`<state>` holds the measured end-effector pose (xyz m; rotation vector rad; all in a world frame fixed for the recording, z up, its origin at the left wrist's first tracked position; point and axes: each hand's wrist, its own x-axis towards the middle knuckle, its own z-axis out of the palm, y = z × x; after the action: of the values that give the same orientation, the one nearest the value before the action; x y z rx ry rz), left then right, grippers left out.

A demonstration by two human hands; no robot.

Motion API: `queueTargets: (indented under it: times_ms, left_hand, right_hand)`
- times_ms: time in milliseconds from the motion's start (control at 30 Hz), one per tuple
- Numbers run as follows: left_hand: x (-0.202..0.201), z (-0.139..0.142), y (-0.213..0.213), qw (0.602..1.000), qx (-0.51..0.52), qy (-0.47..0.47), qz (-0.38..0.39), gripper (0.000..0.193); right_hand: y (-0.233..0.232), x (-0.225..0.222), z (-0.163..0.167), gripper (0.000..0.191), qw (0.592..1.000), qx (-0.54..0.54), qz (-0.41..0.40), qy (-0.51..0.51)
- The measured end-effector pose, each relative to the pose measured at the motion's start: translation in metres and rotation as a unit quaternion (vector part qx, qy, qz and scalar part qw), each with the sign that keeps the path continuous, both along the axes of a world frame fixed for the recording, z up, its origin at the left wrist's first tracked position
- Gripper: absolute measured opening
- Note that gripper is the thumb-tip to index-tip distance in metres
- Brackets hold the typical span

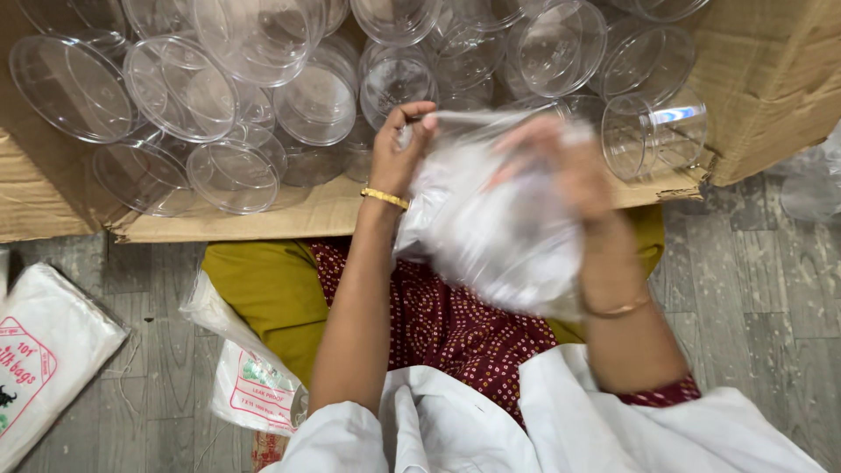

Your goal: The person sits on the floor in front of a large cardboard box filled with clear plastic containers. They open a plastic bag, place containers into it one at a time, and occasionally reach into the box to gather more containers, filling several bags over the episode.

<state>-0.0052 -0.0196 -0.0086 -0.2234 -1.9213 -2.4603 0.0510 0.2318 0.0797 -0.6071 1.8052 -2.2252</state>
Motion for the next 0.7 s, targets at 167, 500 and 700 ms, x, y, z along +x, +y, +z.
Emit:
queueTargets:
  times_ms: [167,500,700]
  left_hand:
    - [0.024,0.029,0.001,0.999,-0.022,-0.012,-0.045,0.046]
    - [0.029,0.033,0.005,0.998,-0.016,-0.021,-0.058,0.036]
    - [0.024,0.029,0.005,0.996,0.005,-0.032,-0.084,0.03]
  right_hand:
    - [0.182,0.001,0.01,0.045,0.941,-0.157,-0.297,0.04]
    - [0.324,-0.067,-0.043,0.041,0.853,-0.07,-0.513,-0.069]
    - [0.312,-0.128,-0.01,0.039,0.863,0.059,-0.499,-0.05]
